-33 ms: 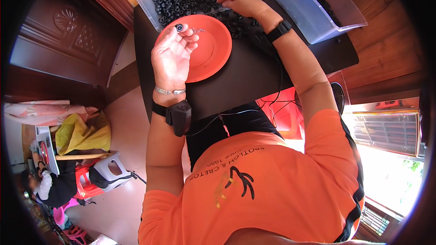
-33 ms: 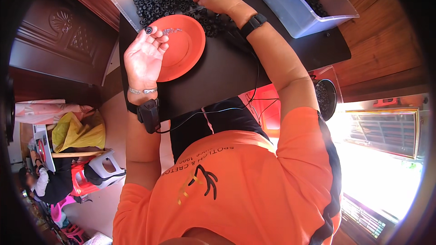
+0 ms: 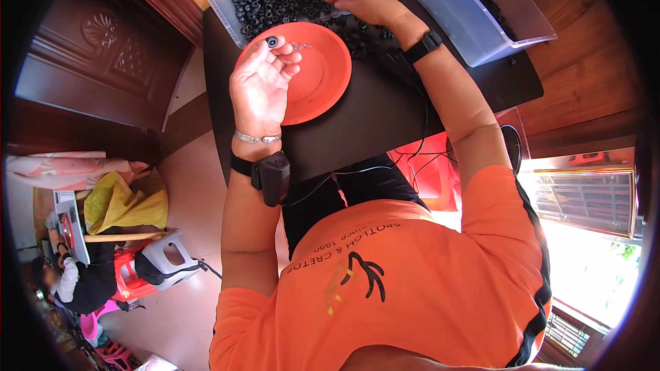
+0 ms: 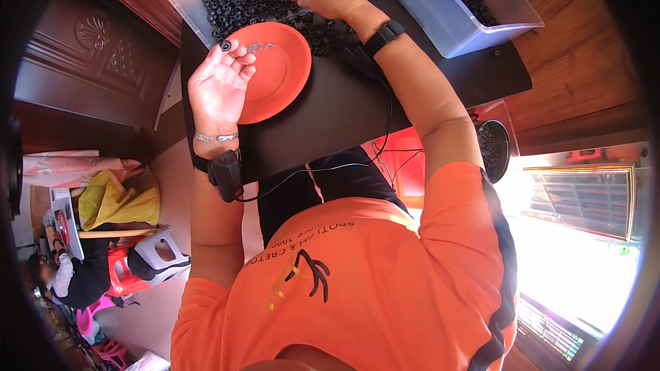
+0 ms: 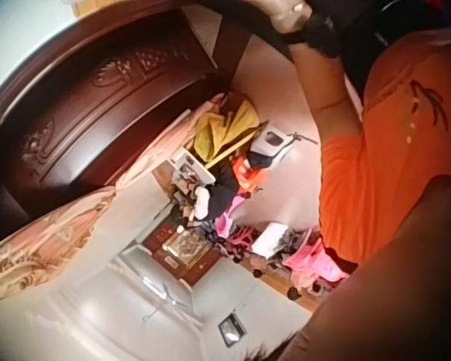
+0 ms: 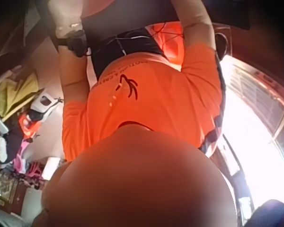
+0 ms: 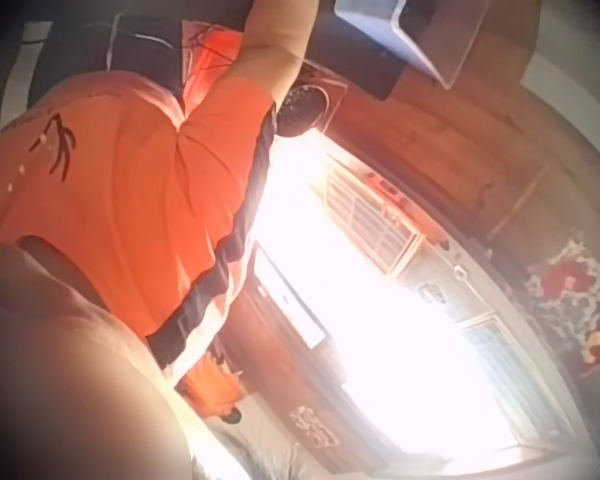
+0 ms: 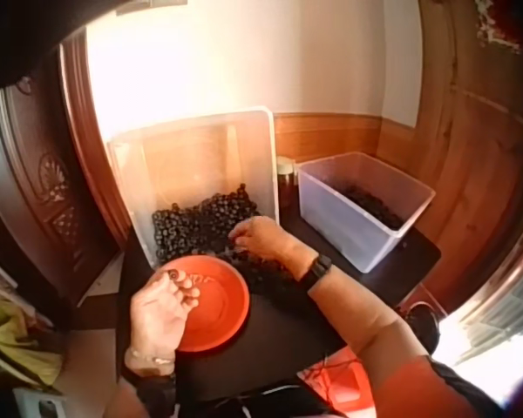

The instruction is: Sorting and inspecting small black parts from a storage bin onto a red plate.

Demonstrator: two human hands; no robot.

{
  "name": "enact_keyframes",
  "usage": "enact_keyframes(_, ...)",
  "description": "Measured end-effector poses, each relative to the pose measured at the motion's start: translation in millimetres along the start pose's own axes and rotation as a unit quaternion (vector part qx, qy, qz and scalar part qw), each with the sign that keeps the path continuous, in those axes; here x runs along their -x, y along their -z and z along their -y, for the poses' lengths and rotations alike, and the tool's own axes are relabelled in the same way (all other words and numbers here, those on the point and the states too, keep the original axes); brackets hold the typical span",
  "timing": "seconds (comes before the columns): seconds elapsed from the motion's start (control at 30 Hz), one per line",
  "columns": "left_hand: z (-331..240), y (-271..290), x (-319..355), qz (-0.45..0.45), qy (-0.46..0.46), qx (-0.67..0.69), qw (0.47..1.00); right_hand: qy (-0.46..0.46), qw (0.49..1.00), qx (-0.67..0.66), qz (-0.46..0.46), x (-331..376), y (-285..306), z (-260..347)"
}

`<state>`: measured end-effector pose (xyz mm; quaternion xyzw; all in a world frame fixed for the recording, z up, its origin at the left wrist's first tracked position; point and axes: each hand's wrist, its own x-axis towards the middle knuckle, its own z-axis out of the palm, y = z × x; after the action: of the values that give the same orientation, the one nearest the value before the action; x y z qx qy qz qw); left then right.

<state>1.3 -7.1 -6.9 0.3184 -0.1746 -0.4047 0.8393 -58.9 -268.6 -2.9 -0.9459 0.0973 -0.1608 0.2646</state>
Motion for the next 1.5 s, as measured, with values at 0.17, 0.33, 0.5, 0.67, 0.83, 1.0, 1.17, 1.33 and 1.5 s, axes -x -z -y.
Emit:
enact_keyframes(0.17, -1.3, 0.2, 3.4, 0.024, -0.008, 0.002, 1.000, 0.033, 0.896, -0.436, 0.078, 9.8, 11.0, 53.6)
enact_keyframes(0.33, -1.8, -4.1, 1.4, 0.105, -0.049, 0.031, 0.993, 0.114, 0.877, -0.453, 0.114, 27.9, 4.2, 95.4)
enact_keyframes(0.5, -2.6, -4.1, 0.0, 0.113, -0.061, 0.034, 0.991, 0.130, 0.872, -0.465, 0.084, 29.4, -5.2, 100.0)
enact_keyframes(0.67, -2.2, -5.4, 1.0, 0.120, -0.053, 0.027, 0.991, 0.103, 0.870, -0.477, 0.069, 28.0, -6.7, 100.2)
enact_keyframes(0.83, -2.1, -6.6, 1.8, 0.112, -0.060, -0.001, 0.992, 0.117, 0.859, -0.496, 0.042, 29.5, -5.9, 101.9)
enact_keyframes(1.0, 1.2, -6.4, 1.9, 0.101, -0.066, -0.020, 0.993, 0.141, 0.864, -0.483, 0.024, 33.6, -5.9, 107.8)
enact_keyframes(1.17, 3.3, -7.0, 3.1, 0.097, -0.068, -0.023, 0.993, 0.137, 0.876, -0.460, 0.034, 33.5, -9.3, 106.6)
enact_keyframes(1.33, 2.2, -6.3, 1.9, 0.089, -0.056, -0.022, 0.994, 0.160, 0.881, -0.444, 0.033, 33.2, -13.4, 106.7)
enact_keyframes(1.5, 1.0, -2.6, 0.8, 0.089, -0.032, 0.002, 0.996, 0.173, 0.900, -0.399, 0.028, 34.7, -13.4, 109.5)
